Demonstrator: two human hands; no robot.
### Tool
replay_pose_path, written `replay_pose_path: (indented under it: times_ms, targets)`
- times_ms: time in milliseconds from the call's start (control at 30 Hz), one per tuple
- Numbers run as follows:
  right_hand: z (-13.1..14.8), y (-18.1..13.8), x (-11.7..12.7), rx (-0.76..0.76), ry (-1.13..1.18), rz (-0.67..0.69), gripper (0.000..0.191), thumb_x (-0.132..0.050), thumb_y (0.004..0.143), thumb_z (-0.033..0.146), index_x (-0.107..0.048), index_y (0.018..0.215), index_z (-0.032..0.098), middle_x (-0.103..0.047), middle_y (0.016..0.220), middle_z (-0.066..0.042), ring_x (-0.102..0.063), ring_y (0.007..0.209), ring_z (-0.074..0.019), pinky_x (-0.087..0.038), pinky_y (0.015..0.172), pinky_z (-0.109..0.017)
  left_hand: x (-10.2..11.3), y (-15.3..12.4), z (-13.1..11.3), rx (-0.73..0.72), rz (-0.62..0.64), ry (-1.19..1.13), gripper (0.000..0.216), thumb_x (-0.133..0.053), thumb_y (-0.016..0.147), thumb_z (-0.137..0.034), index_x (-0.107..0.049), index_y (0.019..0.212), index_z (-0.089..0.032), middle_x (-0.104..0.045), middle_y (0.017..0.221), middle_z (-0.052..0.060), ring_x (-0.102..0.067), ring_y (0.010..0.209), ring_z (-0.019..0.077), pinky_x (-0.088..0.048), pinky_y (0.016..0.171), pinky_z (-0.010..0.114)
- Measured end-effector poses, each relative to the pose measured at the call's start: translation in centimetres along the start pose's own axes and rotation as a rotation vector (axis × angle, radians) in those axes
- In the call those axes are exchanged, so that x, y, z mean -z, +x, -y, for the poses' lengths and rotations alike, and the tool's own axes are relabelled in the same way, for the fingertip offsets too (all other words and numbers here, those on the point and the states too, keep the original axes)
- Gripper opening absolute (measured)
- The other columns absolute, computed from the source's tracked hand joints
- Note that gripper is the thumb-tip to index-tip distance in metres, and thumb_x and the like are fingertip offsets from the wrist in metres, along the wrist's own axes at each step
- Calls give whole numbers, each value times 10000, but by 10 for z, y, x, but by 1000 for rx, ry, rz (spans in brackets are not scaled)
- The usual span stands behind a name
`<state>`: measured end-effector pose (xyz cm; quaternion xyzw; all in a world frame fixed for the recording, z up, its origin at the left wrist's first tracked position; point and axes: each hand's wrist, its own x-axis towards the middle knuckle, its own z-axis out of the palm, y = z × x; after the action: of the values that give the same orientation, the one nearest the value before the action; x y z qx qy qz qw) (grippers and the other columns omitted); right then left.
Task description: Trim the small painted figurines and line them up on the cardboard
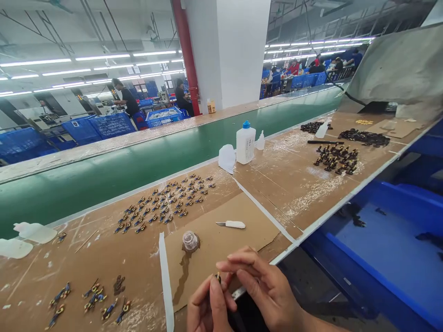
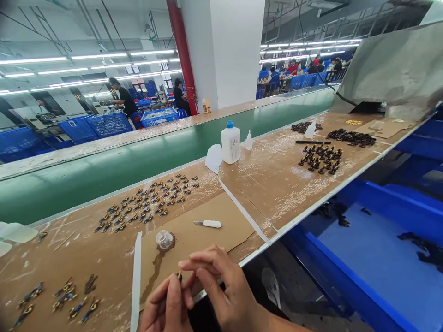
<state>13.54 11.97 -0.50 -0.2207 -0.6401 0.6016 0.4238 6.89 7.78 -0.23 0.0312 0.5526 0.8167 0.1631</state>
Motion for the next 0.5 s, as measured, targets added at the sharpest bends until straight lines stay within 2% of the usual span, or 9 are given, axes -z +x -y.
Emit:
replay_pose_path:
  times_ms: [100,167,333,500]
  targets:
    - [2,3,-8,-198,238,-64,235,-518,901,313,-534,1109,204,-651,1081,-97,-658,732,-128,-538,757,-299,-1,4,-3,104,-34,-82,385,-847,481,-397,-625,725,-198,-660,535,-73,-544,401,41,-530,533,132]
    - [2,4,-11,-247,308,-78,258,-572,869,327,-544,1090,197,-677,1034,-86,-642,648,-102,-541,718,-277,1,6,-2,146,-17,-130,394,-858,461,-380,-605,702,-197,-654,532,-81,-524,390,35,-542,553,152]
    - [1,6,-13,-228,293,-68,262,-629,830,296,-596,1072,201,-701,951,-50,-614,590,-66,-529,656,-214,6,7,1,160,26,-109,363,-850,491,-375,-612,703,-200,-661,534,-72,-534,416,22,-479,510,83]
    - [0,10,-10,-197,388,-40,263,-636,820,279,-615,1071,203,-697,918,-39,-601,524,-52,-525,612,-216,10,0,0,131,108,-88,205,-782,643,-317,-649,744,-199,-677,567,-64,-589,491,28,-508,604,88]
